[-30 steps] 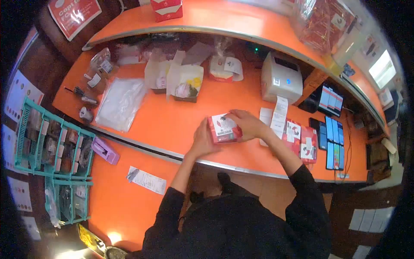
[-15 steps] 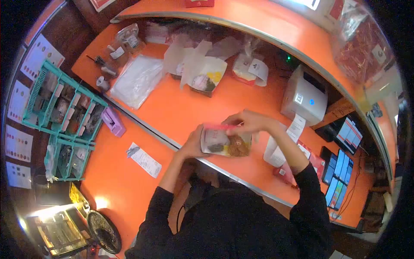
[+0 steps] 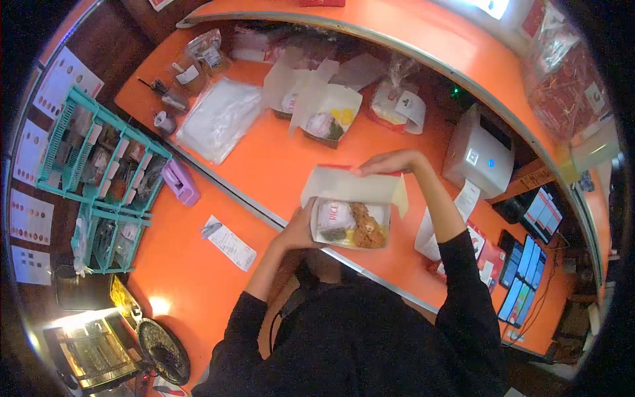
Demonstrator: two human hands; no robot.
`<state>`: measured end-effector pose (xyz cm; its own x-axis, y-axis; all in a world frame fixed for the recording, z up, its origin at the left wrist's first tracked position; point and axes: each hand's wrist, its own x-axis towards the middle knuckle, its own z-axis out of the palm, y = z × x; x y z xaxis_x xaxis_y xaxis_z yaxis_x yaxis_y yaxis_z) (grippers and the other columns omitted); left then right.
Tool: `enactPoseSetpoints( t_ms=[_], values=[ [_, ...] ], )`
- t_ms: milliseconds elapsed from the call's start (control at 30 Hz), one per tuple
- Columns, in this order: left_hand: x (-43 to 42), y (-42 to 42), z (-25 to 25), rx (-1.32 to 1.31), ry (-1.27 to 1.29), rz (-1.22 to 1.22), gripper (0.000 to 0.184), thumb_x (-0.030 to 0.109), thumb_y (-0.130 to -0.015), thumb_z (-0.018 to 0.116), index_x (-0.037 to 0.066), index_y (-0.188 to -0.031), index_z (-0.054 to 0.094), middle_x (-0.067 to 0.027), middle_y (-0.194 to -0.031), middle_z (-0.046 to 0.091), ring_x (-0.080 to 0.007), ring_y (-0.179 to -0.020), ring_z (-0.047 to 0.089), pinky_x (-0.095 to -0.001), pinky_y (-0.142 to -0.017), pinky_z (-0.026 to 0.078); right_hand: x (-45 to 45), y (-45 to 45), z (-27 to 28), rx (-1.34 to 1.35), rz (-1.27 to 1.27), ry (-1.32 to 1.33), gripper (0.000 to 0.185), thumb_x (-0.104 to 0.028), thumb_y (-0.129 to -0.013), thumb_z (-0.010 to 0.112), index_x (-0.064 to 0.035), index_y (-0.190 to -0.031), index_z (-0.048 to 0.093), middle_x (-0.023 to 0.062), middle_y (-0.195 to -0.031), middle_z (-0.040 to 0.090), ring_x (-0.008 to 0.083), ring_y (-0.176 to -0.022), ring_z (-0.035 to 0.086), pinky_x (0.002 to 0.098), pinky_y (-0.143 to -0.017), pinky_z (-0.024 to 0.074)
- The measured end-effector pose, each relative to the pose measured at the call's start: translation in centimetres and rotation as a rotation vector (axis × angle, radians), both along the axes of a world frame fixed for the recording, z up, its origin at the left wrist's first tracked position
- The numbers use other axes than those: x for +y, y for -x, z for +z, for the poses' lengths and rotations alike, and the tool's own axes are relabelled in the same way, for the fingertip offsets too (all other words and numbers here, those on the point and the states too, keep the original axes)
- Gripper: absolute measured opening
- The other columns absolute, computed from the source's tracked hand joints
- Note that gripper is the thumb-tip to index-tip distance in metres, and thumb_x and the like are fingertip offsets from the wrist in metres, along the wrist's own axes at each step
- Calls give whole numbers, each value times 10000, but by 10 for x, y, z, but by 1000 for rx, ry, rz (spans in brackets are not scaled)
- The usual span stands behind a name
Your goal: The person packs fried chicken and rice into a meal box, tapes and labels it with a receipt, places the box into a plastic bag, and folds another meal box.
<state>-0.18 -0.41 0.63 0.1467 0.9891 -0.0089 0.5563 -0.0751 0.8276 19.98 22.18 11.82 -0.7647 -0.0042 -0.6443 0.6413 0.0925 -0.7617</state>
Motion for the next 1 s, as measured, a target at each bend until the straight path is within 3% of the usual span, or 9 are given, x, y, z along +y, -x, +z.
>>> enactPoseSetpoints(
  t_ms=[100, 233, 300, 433, 533, 767, 833, 933, 1000],
  values=[
    [2, -5, 15, -82, -106, 9, 1113, 290, -428, 893, 28, -1327, 291, -185, -1250, 481, -363, -1179, 472, -437, -996, 386, 18, -5, -24, 73, -270, -127, 810, -677, -785, 555, -13, -1248, 546, 108, -1186, 601, 176, -1057, 568, 332, -881, 463],
    [0, -5, 15, -87, -24, 18, 1090, 280, -432, 890, 28, -1316, 305, -184, -1229, 485, -368, -1172, 470, -439, -985, 392, 39, 7, -51, 119, -202, -335, 739, -631, -753, 627, -34, -1186, 583, 113, -1077, 655, 214, -976, 611, 355, -820, 478],
    [-1, -5, 4, -31, -69, 57, 1076, 270, -434, 884, 28, -1311, 311, -188, -1211, 486, -372, -1160, 470, -443, -977, 393, 28, 12, -54, -61, -1, -854, 596, -506, -776, 654, -41, -1143, 588, 92, -882, 657, 241, -832, 623, 387, -756, 482],
    [-2, -8, 17, -29, -76, 45, 1079, 269, -433, 881, 21, -1313, 308, -193, -1229, 464, -381, -1160, 459, -446, -974, 391, -11, 10, -60, 52, -108, -1271, 558, -437, -773, 648, -64, -1175, 545, 148, -1103, 557, 336, -1055, 544, 452, -867, 434],
    [-8, -11, 18, -41, 12, 92, 1090, 258, -420, 883, 15, -1312, 305, -197, -1249, 442, -383, -1166, 447, -443, -988, 380, -31, -1, -28, 332, -223, -1293, 372, -283, -784, 662, -61, -1065, 560, 152, -1098, 543, 328, -1050, 522, 439, -876, 420],
    [-21, -13, 28, -40, -217, 285, 1035, 284, -467, 870, 19, -1289, 299, -227, -1150, 530, -440, -1051, 529, -470, -861, 454, -88, -22, 37, 756, -425, -1383, 312, -120, -798, 650, -81, -1097, 572, 125, -1052, 544, 288, -950, 548, 373, -817, 446],
    [-26, -4, 30, -6, -279, 329, 1044, 291, -466, 871, 21, -1295, 296, -228, -1145, 537, -444, -1036, 539, -473, -845, 460, -98, -27, 24, 744, -718, -1137, 156, -160, -845, 619, -25, -910, 576, 118, -821, 583, 212, -686, 553, 336, -613, 436],
    [-34, 20, 19, -37, -226, 390, 1091, 306, -459, 873, 20, -1324, 272, -240, -1195, 505, -440, -1095, 503, -474, -894, 430, -114, -31, 5, 384, -837, -1007, 216, -166, -891, 588, -8, -752, 543, 79, -580, 507, 131, -476, 437, 297, -453, 336],
    [-37, 44, -4, 94, -184, 424, 1147, 322, -451, 875, -11, -1350, 245, -256, -1271, 441, -426, -1193, 427, -475, -967, 366, -126, -18, -11, 495, -834, -960, 254, -168, -904, 574, -7, -715, 524, 71, -538, 469, 114, -451, 399, 295, -432, 304]
  ],
)
